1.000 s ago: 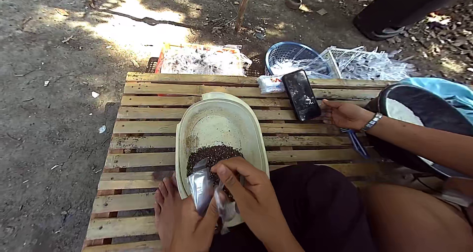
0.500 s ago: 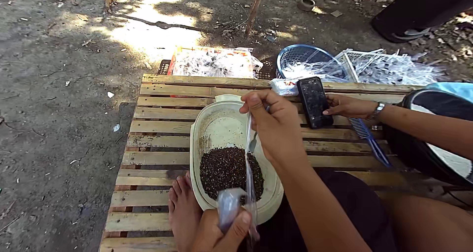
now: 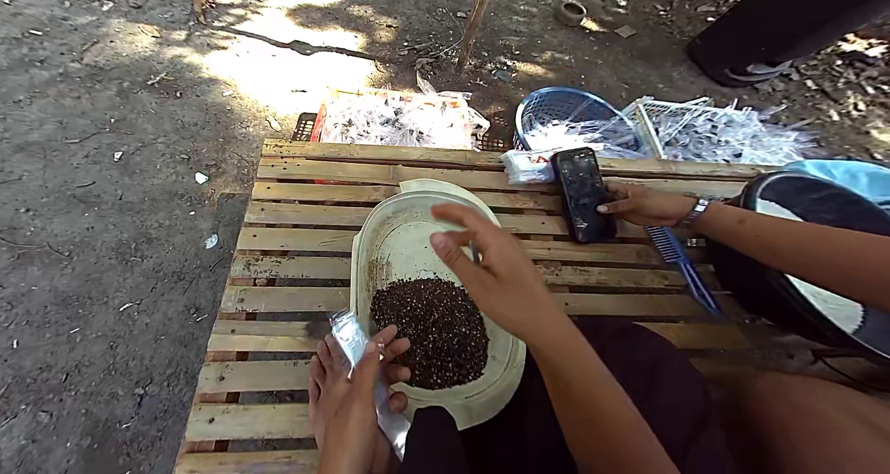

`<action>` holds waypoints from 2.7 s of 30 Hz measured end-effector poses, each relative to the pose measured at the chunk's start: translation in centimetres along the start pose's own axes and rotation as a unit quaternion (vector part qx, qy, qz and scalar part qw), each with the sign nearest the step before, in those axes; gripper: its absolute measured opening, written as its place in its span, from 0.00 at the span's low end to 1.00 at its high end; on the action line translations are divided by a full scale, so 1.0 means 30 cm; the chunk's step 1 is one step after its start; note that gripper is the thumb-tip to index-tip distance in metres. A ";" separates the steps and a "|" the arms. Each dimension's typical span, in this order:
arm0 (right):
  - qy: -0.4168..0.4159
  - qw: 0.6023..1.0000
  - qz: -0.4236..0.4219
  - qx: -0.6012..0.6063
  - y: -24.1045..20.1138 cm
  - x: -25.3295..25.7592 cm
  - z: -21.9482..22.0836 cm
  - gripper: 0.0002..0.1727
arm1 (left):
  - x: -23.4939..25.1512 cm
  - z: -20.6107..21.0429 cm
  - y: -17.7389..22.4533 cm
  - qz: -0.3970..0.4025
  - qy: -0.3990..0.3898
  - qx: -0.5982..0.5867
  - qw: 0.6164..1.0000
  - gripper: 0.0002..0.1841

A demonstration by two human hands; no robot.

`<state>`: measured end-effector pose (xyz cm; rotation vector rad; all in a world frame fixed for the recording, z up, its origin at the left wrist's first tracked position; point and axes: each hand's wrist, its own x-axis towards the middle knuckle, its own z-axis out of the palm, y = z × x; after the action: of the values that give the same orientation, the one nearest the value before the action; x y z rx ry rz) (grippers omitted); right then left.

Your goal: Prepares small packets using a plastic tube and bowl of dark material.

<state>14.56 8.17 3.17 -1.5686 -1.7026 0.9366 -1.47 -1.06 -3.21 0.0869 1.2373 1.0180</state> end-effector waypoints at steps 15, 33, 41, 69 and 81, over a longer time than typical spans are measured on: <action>0.069 0.993 0.042 0.086 0.117 -0.230 0.173 0.18 | 0.009 -0.031 -0.042 0.256 -0.077 0.284 0.921 0.06; 0.117 0.985 0.025 0.124 0.283 -0.215 0.147 0.07 | -0.026 -0.036 -0.024 0.133 -0.010 0.040 0.990 0.06; 0.154 0.973 0.103 0.139 0.263 -0.205 0.149 0.26 | -0.020 -0.077 -0.022 0.142 0.004 0.056 0.988 0.09; 0.097 0.971 0.196 0.099 0.293 -0.227 0.253 0.07 | -0.011 -0.110 -0.023 0.175 -0.006 0.089 0.981 0.10; 0.149 0.944 0.212 0.204 0.207 -0.188 0.191 0.11 | 0.001 -0.134 -0.030 0.210 -0.040 0.208 0.954 0.07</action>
<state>13.67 2.31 -5.09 -1.7088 -0.9053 1.1072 -4.17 -3.38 -5.26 0.7396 1.3747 1.0851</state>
